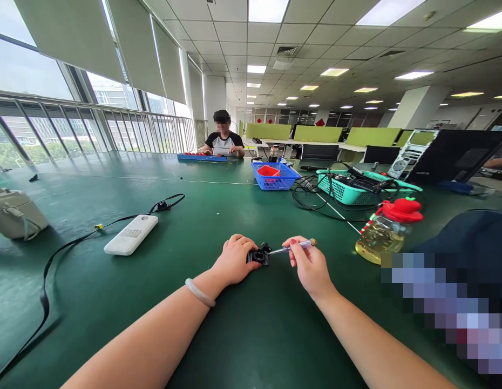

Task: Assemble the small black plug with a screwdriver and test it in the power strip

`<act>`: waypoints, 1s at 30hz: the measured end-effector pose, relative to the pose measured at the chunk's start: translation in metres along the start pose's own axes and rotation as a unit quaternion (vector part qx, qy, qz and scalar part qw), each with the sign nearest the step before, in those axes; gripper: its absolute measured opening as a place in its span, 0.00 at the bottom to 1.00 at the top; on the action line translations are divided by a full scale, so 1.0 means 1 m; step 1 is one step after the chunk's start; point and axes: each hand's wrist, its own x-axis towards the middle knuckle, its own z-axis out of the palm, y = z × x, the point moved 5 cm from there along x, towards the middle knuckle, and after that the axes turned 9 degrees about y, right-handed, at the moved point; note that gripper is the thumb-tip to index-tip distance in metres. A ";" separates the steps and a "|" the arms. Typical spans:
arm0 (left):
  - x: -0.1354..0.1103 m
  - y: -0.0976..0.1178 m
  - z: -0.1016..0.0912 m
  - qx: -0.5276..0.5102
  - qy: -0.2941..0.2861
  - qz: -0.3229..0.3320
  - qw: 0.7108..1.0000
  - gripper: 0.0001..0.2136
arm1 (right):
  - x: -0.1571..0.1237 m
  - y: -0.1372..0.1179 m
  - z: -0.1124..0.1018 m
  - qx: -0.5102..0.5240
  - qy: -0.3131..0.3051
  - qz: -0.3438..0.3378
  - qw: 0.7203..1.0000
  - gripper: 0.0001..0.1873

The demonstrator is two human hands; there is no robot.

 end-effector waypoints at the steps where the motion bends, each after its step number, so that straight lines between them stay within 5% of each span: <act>1: 0.000 0.000 -0.001 0.000 0.001 0.002 1.000 0.16 | 0.000 0.000 0.000 0.004 -0.003 0.003 1.000 0.17; 10: -0.002 -0.001 -0.004 -0.010 -0.008 0.015 1.000 0.17 | -0.001 -0.002 0.003 -0.048 -0.025 -0.007 0.998 0.11; 16: -0.003 0.003 -0.004 -0.023 -0.018 0.040 0.999 0.16 | -0.005 -0.019 0.013 -0.163 -0.107 -0.089 0.977 0.11; 20: -0.003 0.001 -0.004 -0.011 -0.016 0.033 0.999 0.17 | -0.007 -0.027 0.009 -0.177 -0.085 -0.134 0.971 0.11; 24: 0.000 -0.002 -0.004 -0.006 -0.015 0.025 1.000 0.21 | -0.006 -0.026 0.002 -0.117 -0.046 -0.102 0.987 0.13; 30: 0.000 -0.002 -0.003 -0.001 -0.018 0.032 0.999 0.23 | -0.011 -0.035 0.008 -0.177 -0.098 -0.153 0.967 0.09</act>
